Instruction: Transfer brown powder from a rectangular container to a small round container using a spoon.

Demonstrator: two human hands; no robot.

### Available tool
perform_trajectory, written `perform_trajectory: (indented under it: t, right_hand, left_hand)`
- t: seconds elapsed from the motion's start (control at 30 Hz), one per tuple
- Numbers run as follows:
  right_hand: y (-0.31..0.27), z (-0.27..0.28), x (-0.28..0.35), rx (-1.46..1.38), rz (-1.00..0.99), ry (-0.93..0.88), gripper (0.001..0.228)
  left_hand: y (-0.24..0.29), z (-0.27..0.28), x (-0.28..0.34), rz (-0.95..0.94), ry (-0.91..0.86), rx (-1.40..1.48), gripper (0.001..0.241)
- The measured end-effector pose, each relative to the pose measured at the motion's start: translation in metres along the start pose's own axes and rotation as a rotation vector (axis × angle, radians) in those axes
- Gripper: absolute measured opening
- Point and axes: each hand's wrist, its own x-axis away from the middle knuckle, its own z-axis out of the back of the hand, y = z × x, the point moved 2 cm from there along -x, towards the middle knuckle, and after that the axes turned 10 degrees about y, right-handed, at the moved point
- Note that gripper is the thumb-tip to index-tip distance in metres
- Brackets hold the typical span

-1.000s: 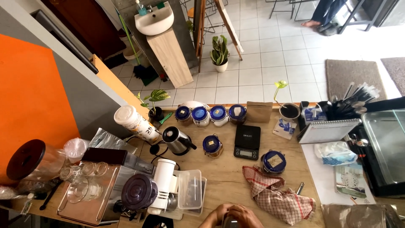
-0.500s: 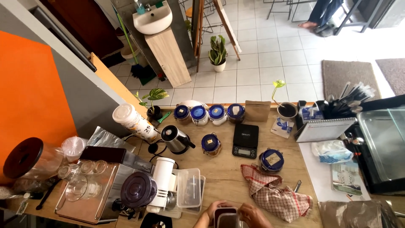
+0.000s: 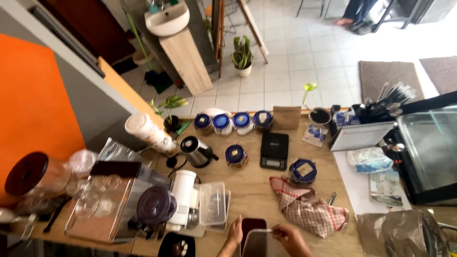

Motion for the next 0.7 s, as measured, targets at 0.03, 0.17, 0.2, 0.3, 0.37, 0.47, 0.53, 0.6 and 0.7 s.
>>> perform_trajectory:
  t: [0.03, 0.17, 0.2, 0.3, 0.37, 0.47, 0.53, 0.6, 0.7]
  right_hand:
    - [0.001, 0.003, 0.003, -0.093, -0.071, 0.025, 0.021]
    - [-0.013, 0.034, 0.003, -0.11, -0.372, -0.137, 0.022]
    - [-0.004, 0.041, 0.001, -0.136, -0.465, -0.13, 0.025]
    - [0.006, 0.07, -0.002, -0.257, -0.621, -0.062, 0.032]
    - [-0.003, 0.093, -0.001, -0.355, -0.681, 0.007, 0.037]
    - [-0.021, 0.126, -0.001, -0.485, -0.691, 0.215, 0.032]
    - [-0.022, 0.146, -0.006, -0.531, -0.608, 0.406, 0.027]
    - [-0.01, 0.158, -0.011, -0.517, -0.538, 0.396, 0.024]
    - [-0.055, 0.158, -0.019, -0.346, -0.531, 0.394, 0.027]
  left_hand:
    - [-0.012, 0.0, 0.0, -0.046, 0.091, -0.045, 0.058]
    - [-0.005, -0.003, -0.002, -0.19, 0.106, -0.117, 0.058]
    - [0.007, -0.003, 0.003, -0.21, 0.112, -0.177, 0.054]
    - [0.03, -0.003, 0.004, -0.147, 0.132, -0.29, 0.057]
    - [0.029, -0.007, -0.007, -0.071, 0.142, -0.345, 0.062]
    - [0.03, -0.009, -0.03, -0.174, 0.335, -0.414, 0.063]
    - [0.044, -0.007, -0.033, -0.062, 0.325, -0.387, 0.067]
    - [0.059, -0.004, -0.03, -0.08, 0.336, -0.326, 0.067]
    - [0.115, 0.014, -0.002, -0.023, 0.254, -0.213, 0.071]
